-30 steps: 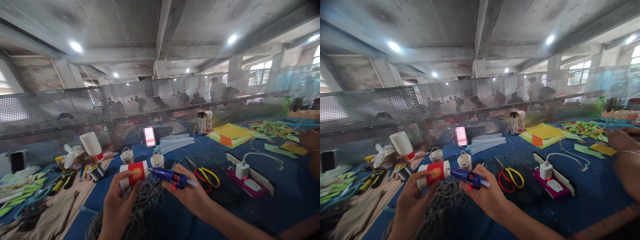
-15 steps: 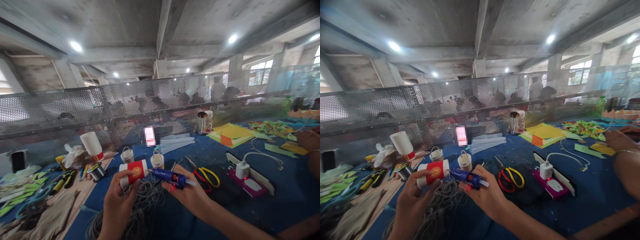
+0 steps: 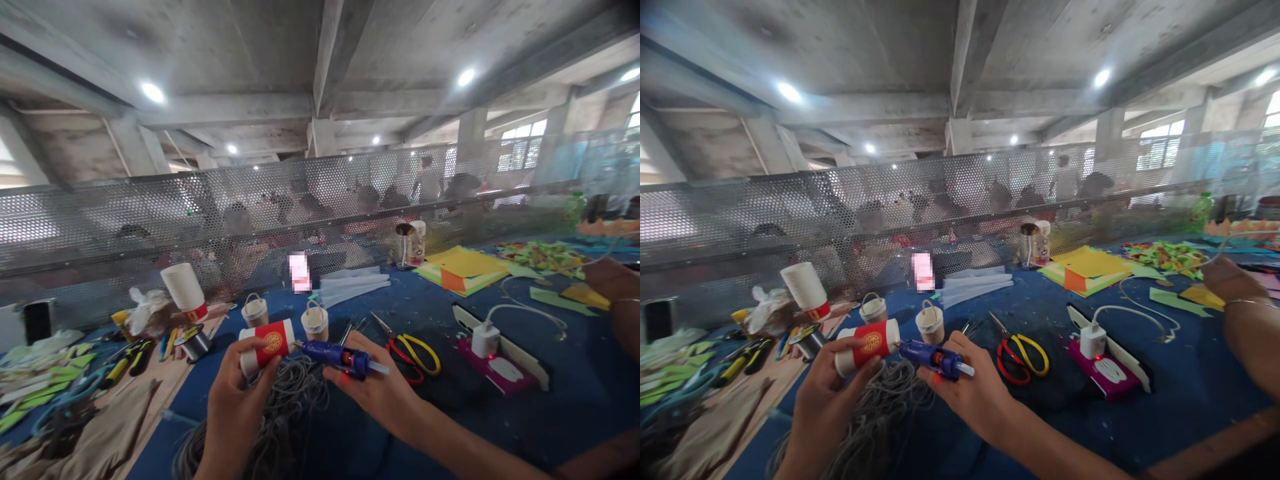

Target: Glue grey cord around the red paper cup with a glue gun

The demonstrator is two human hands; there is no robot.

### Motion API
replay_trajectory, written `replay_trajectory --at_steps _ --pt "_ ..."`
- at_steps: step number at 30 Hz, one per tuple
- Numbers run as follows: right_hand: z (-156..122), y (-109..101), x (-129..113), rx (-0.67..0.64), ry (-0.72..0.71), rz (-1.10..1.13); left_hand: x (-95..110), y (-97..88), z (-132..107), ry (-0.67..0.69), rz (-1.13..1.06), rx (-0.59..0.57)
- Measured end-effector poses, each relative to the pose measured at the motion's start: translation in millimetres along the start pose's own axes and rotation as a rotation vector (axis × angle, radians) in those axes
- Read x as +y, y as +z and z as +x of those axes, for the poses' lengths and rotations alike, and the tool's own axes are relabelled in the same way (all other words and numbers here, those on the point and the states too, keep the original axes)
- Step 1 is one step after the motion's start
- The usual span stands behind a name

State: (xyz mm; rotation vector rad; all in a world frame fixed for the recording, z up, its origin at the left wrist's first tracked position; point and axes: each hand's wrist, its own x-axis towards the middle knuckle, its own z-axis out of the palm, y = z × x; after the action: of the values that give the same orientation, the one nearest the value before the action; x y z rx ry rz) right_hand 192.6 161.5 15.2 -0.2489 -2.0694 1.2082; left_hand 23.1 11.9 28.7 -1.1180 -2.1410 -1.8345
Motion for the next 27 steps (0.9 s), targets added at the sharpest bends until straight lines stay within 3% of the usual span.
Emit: replay_trajectory --at_steps 14,27 --pt "0 0 -1 0.02 -0.021 -0.057 6 1.7 0 -0.006 -0.025 0.042" --pt "0 0 0 0.029 -0.011 -0.077 1 -2.0 2 -0.023 0.011 -0.034"
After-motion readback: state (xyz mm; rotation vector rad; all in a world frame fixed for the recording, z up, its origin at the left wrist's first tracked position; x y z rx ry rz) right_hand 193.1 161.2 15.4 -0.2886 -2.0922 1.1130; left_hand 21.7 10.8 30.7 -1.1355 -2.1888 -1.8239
